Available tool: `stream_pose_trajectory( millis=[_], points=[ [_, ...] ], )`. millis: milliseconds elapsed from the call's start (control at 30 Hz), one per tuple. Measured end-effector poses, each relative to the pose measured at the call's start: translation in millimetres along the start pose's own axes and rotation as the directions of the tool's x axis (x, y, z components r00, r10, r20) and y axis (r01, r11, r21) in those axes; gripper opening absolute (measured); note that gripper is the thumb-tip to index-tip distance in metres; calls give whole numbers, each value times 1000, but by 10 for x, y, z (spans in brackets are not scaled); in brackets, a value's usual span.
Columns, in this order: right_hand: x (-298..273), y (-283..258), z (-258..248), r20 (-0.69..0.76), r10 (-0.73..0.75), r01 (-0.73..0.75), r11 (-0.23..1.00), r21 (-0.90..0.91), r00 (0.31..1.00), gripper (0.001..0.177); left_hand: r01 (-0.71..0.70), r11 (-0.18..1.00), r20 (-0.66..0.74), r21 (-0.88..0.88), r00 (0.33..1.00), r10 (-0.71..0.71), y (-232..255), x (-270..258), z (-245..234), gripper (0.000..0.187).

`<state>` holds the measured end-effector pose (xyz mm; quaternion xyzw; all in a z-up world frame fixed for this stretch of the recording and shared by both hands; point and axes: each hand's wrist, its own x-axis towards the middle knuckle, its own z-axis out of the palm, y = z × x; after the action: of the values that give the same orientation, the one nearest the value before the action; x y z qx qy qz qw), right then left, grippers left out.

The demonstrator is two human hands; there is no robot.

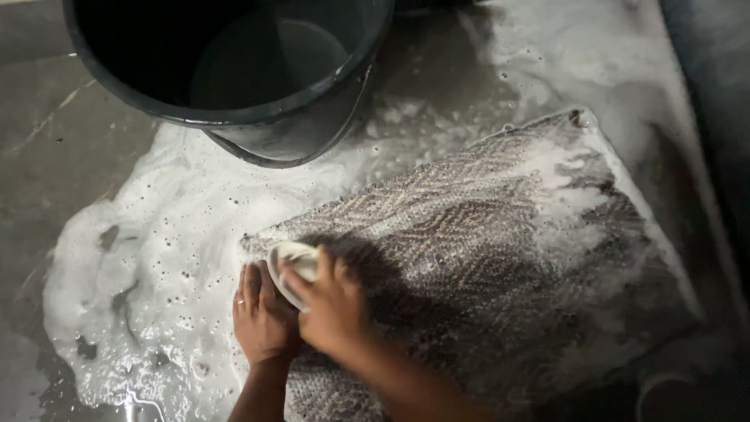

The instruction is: The person scrubs a patterned rug on a tiled floor using a brush and soapy water. They rinse the rug by pouring water from a bucket and then clean the brush by removing debris from its bristles.

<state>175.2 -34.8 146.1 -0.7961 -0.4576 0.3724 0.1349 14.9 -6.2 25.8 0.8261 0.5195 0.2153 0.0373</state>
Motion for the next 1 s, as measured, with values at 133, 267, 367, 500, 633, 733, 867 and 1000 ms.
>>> stream_pose_trajectory(
  millis=[133,267,367,500,633,733,867,1000],
  points=[
    [427,1133,-704,-216,132,-141,990,-28,967,35,6,1000,7,22,1000,-6,-23,9,37,56],
    [377,2149,-1906,-550,291,-439,885,-156,783,87,-24,1000,-60,-18,998,22,-18,-18,82,56],
    [486,1772,-1557,-541,315,-433,895,-103,780,80,-41,999,-80,5,996,42,-45,-15,92,52],
    [395,351,-498,-279,208,-189,978,93,938,75,-16,1000,-62,22,998,18,-20,6,104,48],
    [166,-58,-275,94,-5,11,998,-63,996,95,-24,1000,-53,2,998,24,-64,-14,72,54],
    [486,780,-871,-149,31,-52,989,-136,988,89,-24,1000,-60,11,998,24,-63,-9,91,49],
    [536,1853,-1973,-432,266,-383,900,-209,862,82,-54,998,-55,18,997,55,-48,-31,80,54],
    [680,1543,-1745,-482,305,-424,892,-158,821,74,-70,998,-69,9,995,70,-61,-7,116,53]
  ],
)
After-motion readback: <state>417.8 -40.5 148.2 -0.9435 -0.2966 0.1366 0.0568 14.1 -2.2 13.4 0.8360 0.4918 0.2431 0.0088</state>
